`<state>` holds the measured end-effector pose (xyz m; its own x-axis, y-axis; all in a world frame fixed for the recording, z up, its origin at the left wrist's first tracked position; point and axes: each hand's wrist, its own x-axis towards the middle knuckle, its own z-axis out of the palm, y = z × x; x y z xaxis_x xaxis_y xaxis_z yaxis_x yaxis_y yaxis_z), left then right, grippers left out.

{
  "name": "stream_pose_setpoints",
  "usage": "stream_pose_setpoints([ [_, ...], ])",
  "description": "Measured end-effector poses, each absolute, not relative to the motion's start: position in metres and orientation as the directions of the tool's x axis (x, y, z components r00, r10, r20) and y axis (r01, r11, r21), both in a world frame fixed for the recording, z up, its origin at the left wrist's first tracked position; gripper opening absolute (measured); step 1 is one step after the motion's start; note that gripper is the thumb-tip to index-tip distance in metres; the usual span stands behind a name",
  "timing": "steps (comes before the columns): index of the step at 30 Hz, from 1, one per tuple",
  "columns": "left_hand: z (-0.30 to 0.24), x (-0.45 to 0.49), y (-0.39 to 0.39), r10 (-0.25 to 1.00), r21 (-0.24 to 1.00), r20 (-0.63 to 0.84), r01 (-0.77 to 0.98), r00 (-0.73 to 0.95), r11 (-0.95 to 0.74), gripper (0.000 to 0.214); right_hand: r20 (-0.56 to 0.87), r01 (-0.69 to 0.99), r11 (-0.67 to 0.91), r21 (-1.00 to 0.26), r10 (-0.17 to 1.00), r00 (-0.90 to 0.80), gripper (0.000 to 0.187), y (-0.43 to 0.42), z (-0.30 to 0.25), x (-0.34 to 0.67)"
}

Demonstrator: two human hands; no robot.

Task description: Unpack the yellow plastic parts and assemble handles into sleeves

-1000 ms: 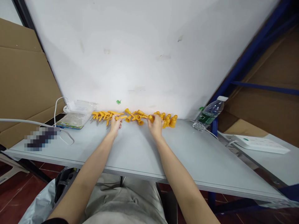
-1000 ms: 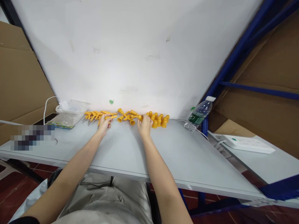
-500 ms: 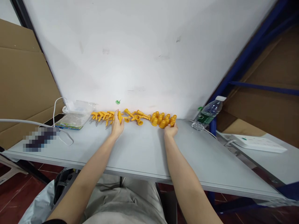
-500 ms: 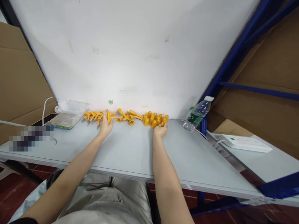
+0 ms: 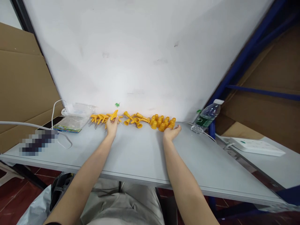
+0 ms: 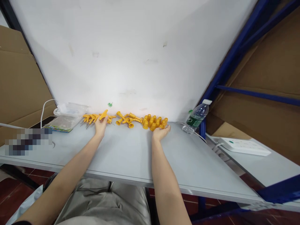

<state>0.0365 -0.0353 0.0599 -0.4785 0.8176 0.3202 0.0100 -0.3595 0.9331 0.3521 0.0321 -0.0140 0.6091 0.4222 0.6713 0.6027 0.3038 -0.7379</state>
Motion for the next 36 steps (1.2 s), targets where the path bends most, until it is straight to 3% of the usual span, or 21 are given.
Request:
stream_pose_setpoints([
  [3, 0.059, 0.031, -0.016, 0.837, 0.951, 0.25, -0.039, -0.487, -0.307, 0.01, 0.618, 0.531, 0.332, -0.779, 0.268, 0.739, 0.042, 0.024, -0.006, 0.341],
  [8, 0.06, 0.022, 0.018, 0.81, 0.92, 0.36, 0.322, -0.463, -0.225, 0.014, 0.763, 0.642, 0.415, -0.645, 0.297, 0.574, 0.04, 0.006, 0.014, 0.317],
  [13, 0.05, 0.017, 0.033, 0.837, 0.739, 0.454, 0.654, -0.305, -0.162, 0.037, 0.826, 0.701, 0.444, -0.558, 0.375, 0.42, 0.041, -0.003, 0.024, 0.302],
  [18, 0.04, 0.019, 0.032, 0.92, 0.452, 0.379, 0.888, -0.105, -0.085, 0.048, 0.856, 0.72, 0.498, -0.484, 0.44, 0.272, 0.04, -0.007, 0.025, 0.292],
  [22, 0.047, 0.032, 0.029, 0.962, 0.34, 0.265, 0.94, -0.067, -0.028, 0.051, 0.862, 0.707, 0.54, -0.456, 0.466, 0.2, 0.038, -0.009, 0.026, 0.287],
  [31, 0.054, 0.062, 0.021, 0.972, 0.299, 0.226, 0.946, 0.062, -0.129, 0.04, 0.857, 0.703, 0.554, -0.446, 0.491, 0.156, 0.035, -0.012, 0.027, 0.284],
  [36, 0.053, 0.073, 0.017, 0.97, 0.322, 0.241, 0.942, 0.012, -0.091, 0.033, 0.848, 0.697, 0.566, -0.44, 0.517, 0.115, 0.035, -0.014, 0.028, 0.28],
])
